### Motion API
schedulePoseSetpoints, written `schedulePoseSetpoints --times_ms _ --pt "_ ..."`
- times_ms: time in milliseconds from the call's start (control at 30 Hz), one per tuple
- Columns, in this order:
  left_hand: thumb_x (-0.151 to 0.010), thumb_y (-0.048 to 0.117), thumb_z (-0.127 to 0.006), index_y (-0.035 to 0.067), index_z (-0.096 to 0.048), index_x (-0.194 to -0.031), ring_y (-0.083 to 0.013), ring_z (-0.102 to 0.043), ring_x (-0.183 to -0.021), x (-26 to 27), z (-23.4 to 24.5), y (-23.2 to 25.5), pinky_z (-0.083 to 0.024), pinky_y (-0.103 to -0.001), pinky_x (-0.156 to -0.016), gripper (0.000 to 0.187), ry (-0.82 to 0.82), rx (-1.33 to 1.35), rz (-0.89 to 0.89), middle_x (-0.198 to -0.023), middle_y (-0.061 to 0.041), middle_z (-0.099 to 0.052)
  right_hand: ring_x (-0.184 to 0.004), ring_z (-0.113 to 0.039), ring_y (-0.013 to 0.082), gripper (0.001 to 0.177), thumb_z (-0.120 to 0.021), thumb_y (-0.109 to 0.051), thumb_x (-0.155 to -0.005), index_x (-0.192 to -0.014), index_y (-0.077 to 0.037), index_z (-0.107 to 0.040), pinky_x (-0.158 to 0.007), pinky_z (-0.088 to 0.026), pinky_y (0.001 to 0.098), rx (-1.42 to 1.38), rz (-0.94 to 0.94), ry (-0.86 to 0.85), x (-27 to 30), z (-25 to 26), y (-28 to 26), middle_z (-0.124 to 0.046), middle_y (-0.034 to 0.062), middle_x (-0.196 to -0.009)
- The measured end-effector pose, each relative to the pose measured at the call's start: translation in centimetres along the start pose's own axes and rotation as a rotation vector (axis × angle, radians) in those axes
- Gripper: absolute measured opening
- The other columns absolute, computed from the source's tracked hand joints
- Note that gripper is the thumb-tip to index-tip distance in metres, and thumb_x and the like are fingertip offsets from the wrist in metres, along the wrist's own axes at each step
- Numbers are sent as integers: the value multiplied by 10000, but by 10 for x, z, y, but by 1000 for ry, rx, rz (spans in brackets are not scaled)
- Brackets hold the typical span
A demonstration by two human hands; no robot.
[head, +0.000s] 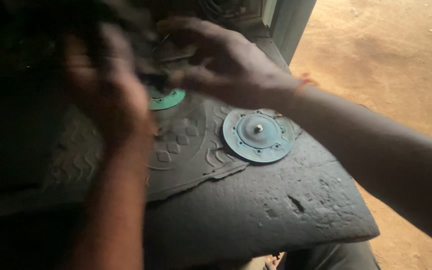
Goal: The person cleans two circular metal parts on a textured mat using a rag and a small pointed tool. They wipe the surfaces and edges, then use the tool to scrape around the perimeter of each part.
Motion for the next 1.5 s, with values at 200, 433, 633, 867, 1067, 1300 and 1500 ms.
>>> schedulePoseSetpoints --times_ms 200,433,633,867,1067,1300,1500 --pt "-1141 185 -483 34 -568 -1460 -221 -558 -1015 45 -68 34 -488 -353 -969 362 -541 466 143 -1138 -169 -627 -1087 -704 233 647 -724 -245 -997 -1552 -102 -424 -879 -657 329 -643 -128 249 47 34 29 -626 173 -1325" --pt "-874 553 -722 48 -474 -1498 -274 -574 -1363 66 -74 21 -503 -409 -1110 841 -961 -290 51 -1460 -177 -580 -912 -735 212 309 -637 -165 -1002 -1308 -128 -656 -641 -570 312 364 -403 339 86 84 30 -748 105 -1088" --pt "-471 648 -891 226 -144 -1700 -338 -395 -1480 84 -92 12 -329 -483 -1175 1499 -1173 -637 145 -1601 -104 -463 -996 -679 225 277 -677 -112 -897 -1158 -200 -700 -837 -570 330 1127 110 -224 84 33 49 -706 16 -1066" --pt "-518 664 -925 40 14 -1603 -354 -261 -1494 84 -82 15 -169 -445 -1243 1565 -1117 -804 97 -1592 -185 -347 -1041 -665 294 348 -696 -66 -800 -1147 -61 -715 -883 -566 395 573 281 -71 95 35 53 -707 94 -1121" --pt "-558 692 -863 9 -22 -1585 -217 -302 -1511 85 -83 17 -97 -489 -1250 1493 -1143 -819 69 -1602 -26 -411 -859 -641 251 176 -661 -141 -893 -1046 -140 -749 -738 -563 379 814 -66 -268 112 41 53 -741 30 -955" --pt "-569 693 -855 20 -59 -1593 -205 -308 -1515 86 -84 19 -84 -523 -1255 1461 -1137 -820 57 -1604 3 -429 -777 -682 194 254 -512 -133 -1033 -1167 -201 -716 -650 -592 336 784 -340 -375 153 30 13 -726 24 -843" --pt "-579 602 -884 151 -48 -1642 -289 -180 -1536 76 -77 10 -42 -506 -1268 1425 -1198 -703 166 -1627 -2 -396 -821 -780 85 369 -591 -125 -904 -1193 -189 -813 -732 -596 287 277 -259 -159 155 46 6 -843 -20 -1054"
Point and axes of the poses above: each hand's wrist, its own x-axis away from the middle knuckle, its own z-axis out of the back of the hand, y = z × x, the point moved 3 cm from there along -x, towards the middle knuckle
